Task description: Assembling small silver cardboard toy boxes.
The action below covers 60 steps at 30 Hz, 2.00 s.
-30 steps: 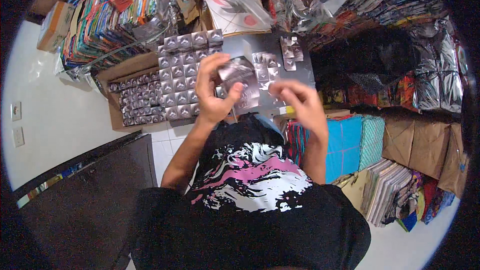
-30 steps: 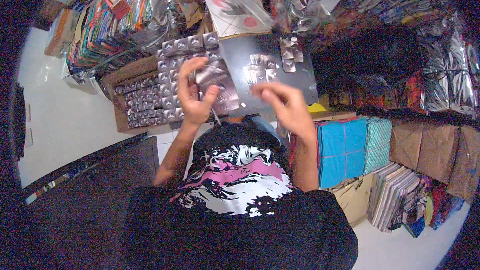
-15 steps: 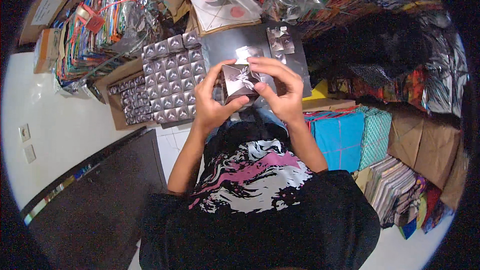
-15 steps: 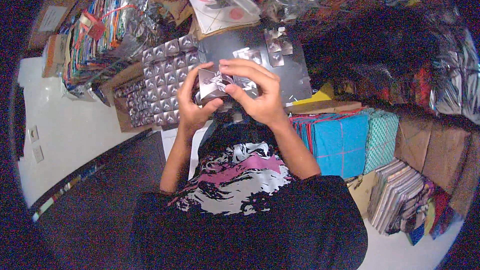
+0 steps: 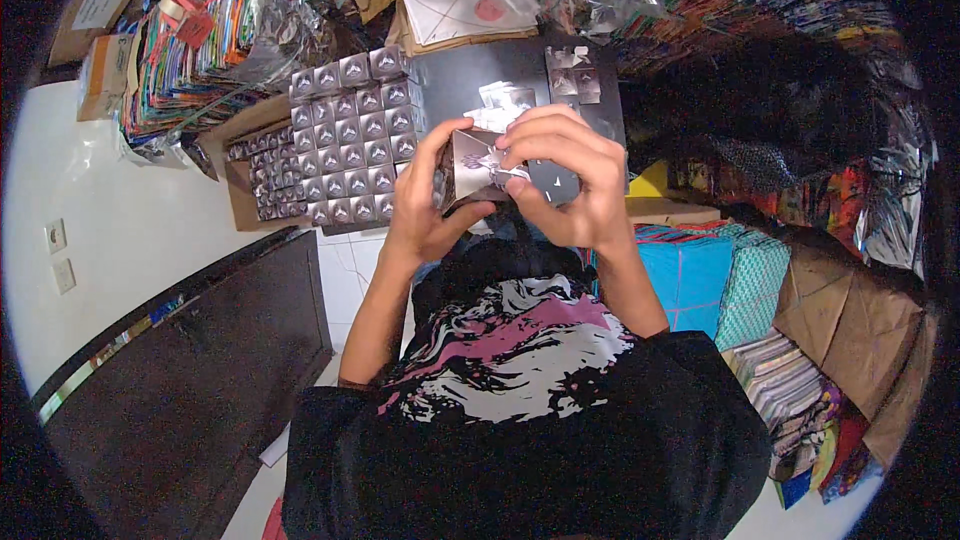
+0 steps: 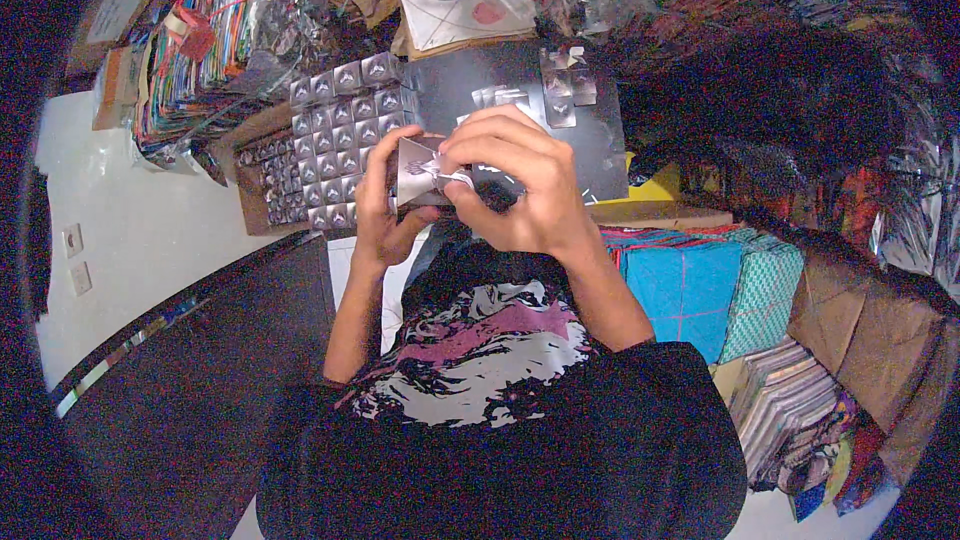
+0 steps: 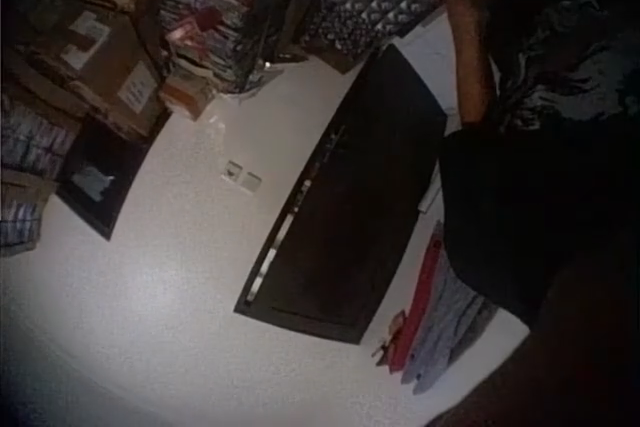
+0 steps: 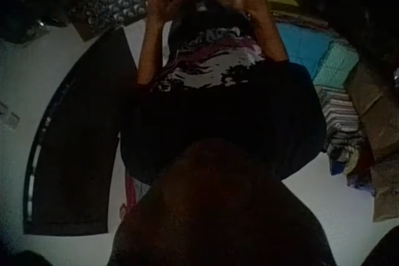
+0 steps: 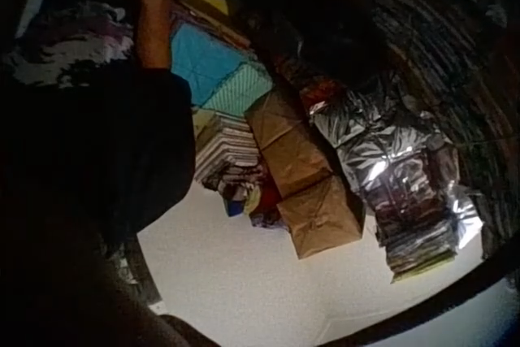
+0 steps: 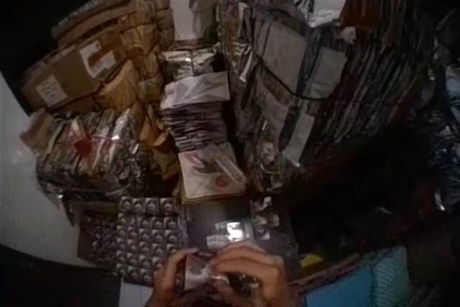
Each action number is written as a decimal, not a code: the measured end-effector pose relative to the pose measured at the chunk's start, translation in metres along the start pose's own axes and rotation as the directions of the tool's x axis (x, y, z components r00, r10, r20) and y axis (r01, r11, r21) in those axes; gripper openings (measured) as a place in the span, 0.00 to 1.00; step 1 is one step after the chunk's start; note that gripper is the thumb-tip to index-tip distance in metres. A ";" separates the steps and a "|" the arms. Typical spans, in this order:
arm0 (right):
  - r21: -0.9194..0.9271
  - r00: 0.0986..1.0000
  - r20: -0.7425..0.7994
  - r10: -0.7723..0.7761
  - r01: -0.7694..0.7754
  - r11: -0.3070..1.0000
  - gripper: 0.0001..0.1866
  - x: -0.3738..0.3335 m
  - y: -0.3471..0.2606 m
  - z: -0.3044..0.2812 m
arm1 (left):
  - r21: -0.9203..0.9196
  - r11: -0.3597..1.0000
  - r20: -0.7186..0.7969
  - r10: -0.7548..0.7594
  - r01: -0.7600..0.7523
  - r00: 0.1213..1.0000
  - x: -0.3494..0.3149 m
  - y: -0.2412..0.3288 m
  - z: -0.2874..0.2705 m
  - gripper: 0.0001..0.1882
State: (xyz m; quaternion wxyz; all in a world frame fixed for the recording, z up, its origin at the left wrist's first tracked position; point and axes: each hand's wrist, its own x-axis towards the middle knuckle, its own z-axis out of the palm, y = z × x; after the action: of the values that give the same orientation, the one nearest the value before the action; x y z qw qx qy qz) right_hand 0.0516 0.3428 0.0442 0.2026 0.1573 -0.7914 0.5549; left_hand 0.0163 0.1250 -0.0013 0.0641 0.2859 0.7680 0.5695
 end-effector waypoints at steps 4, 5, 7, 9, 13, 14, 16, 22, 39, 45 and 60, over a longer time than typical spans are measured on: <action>-0.009 1.000 0.023 0.015 -0.014 1.000 0.11 -0.003 0.004 -0.007 | 0.003 1.000 0.016 -0.010 0.010 1.000 0.002 0.003 0.002 0.48; -0.012 0.999 0.035 0.023 -0.023 1.000 0.12 -0.003 0.003 -0.007 | -0.007 1.000 0.018 -0.009 0.009 1.000 0.001 0.003 0.002 0.49; -0.015 0.998 0.047 0.037 -0.036 0.999 0.12 -0.002 0.000 -0.008 | -0.017 1.000 0.022 -0.013 0.013 1.000 -0.001 0.006 0.002 0.49; -0.022 0.995 0.057 0.079 -0.078 0.997 0.12 -0.001 -0.004 -0.008 | -0.006 1.000 0.012 -0.023 0.023 1.000 -0.002 0.011 0.002 0.49; 0.054 0.992 0.058 0.113 -0.116 0.992 0.12 -0.008 0.002 -0.005 | -0.021 1.000 0.015 -0.018 0.019 1.000 -0.003 0.011 -0.001 0.48; 0.062 0.992 0.056 0.114 -0.118 0.991 0.11 -0.009 0.003 -0.003 | -0.042 0.999 0.022 -0.033 0.034 0.999 -0.004 0.010 -0.002 0.48; 0.068 0.992 0.050 0.114 -0.117 0.991 0.11 -0.012 0.005 0.002 | -0.065 0.997 0.033 -0.043 0.045 0.999 -0.004 0.008 -0.007 0.47; 0.076 0.977 0.048 0.206 -0.209 0.975 0.10 -0.014 -0.004 0.024 | 0.028 0.999 0.075 -0.045 0.043 0.996 -0.012 0.001 -0.030 0.48; 0.080 0.963 0.122 0.241 -0.251 0.965 0.13 -0.001 -0.044 0.102 | 0.138 0.978 0.083 0.149 -0.160 0.985 -0.041 -0.016 -0.113 0.50; 0.174 0.968 0.197 0.155 -0.190 0.966 0.20 -0.005 -0.046 0.131 | 0.127 0.958 0.079 0.248 -0.257 0.966 -0.050 -0.022 -0.143 0.50; 0.821 0.706 0.470 0.529 -0.570 0.032 0.41 -0.011 -0.069 0.214 | 0.159 0.863 0.169 0.455 -0.480 0.874 -0.062 -0.046 -0.207 0.48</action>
State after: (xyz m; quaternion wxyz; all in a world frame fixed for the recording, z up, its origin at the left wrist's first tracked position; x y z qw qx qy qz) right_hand 0.0622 0.1180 0.0306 -0.1724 -0.0625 -0.3097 0.9330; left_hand -0.0372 -0.0888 0.0141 -0.0563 0.5038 0.7222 0.4706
